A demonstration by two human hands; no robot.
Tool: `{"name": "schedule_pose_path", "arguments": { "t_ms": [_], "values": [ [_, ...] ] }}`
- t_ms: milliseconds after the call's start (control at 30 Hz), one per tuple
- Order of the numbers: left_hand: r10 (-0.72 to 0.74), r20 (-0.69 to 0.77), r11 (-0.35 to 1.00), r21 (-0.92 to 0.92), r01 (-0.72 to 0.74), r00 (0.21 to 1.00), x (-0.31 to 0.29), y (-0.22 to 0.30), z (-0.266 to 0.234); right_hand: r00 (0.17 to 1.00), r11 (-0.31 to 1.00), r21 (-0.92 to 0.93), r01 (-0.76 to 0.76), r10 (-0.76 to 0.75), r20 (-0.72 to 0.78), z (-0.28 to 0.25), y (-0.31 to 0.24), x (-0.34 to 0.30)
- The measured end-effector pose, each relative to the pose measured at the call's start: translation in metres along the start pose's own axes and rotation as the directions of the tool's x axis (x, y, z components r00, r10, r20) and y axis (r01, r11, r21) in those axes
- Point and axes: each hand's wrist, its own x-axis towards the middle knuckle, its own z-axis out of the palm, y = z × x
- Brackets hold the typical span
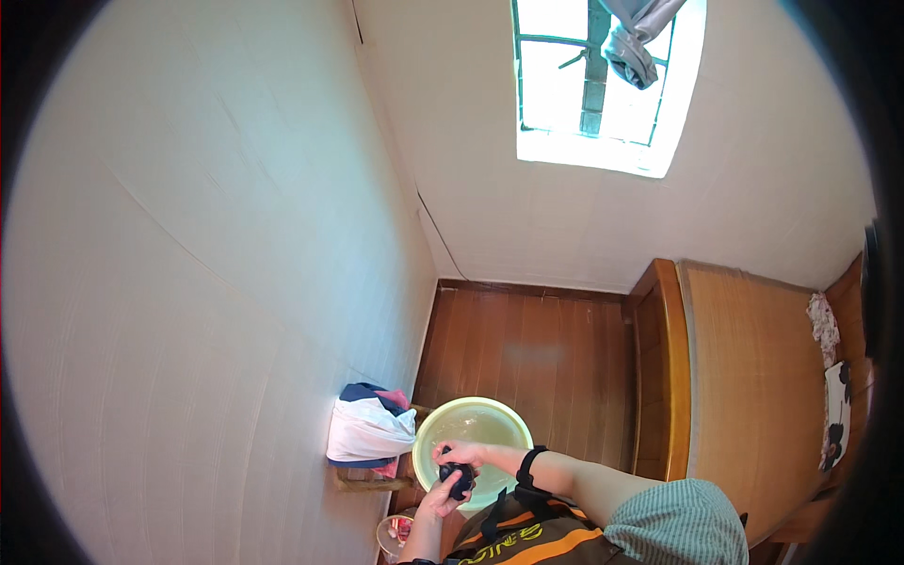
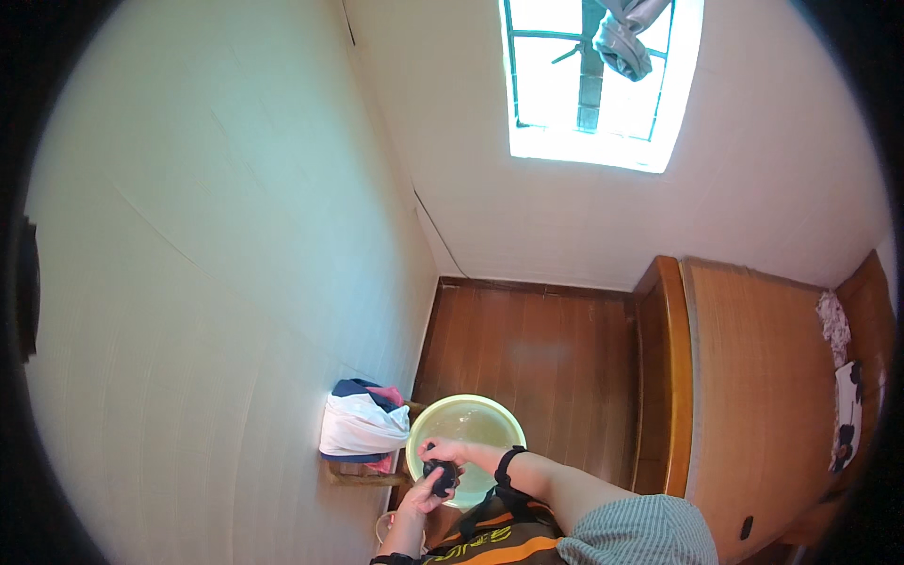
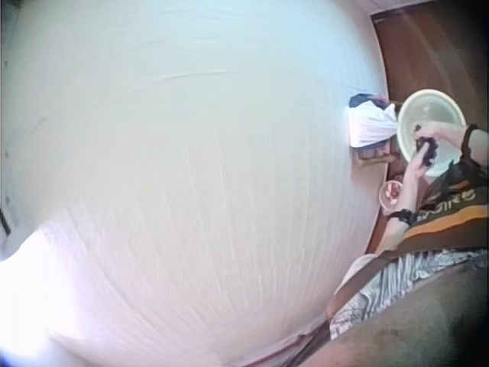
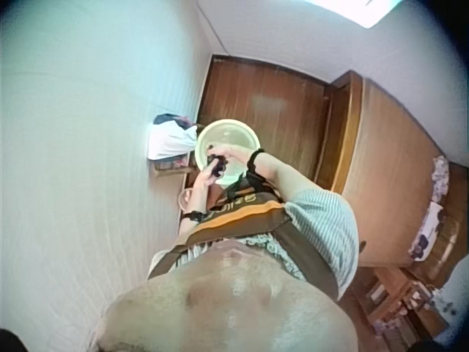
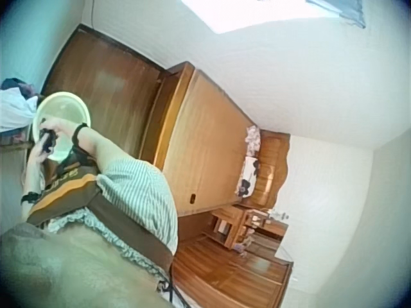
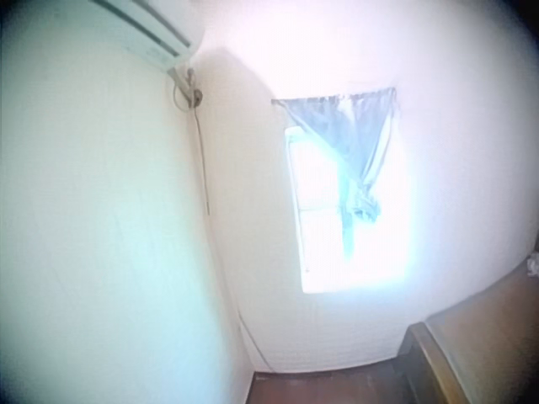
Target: Wiping a stair railing, a window sill, and a wall corner using a wet cloth.
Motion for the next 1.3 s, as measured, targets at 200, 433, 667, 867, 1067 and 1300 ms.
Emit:
{"name": "schedule_pose_path", "arguments": {
  "t_ms": [200,433,667,867,1067,1300],
  "values": [
    [0.223,-0.233,0.862,0.501,-0.08,0.947,0.01,0.003,0.006,0.933,0.906,-0.337,-0.257,0.141,-0.332,0.019,-0.024,0.005],
    [0.528,-0.206,0.377,0.926,-0.01,0.824,0.018,-0.004,0.009,0.909,0.807,-0.483,-0.34,0.149,-0.39,0.016,0.005,0.021],
    [0.728,-0.002,-0.08,0.993,0.088,0.686,0.01,-0.015,-0.011,0.875,0.796,-0.462,-0.391,0.167,-0.454,0.04,0.017,0.019],
    [0.723,0.008,-0.175,0.969,0.172,0.691,-0.011,-0.014,0.006,0.843,0.791,-0.441,-0.424,0.165,-0.512,0.051,0.024,0.027],
    [0.53,0.222,0.126,0.934,-0.335,0.818,-0.003,0.01,-0.039,0.845,0.832,-0.37,-0.414,0.199,-0.497,0.038,0.013,0.016],
    [0.335,-0.204,0.917,0.294,-0.269,0.92,-0.041,-0.004,-0.006,0.978,0.974,0.109,-0.196,0.186,0.098,0.006,0.005,-0.061]
  ]
}}
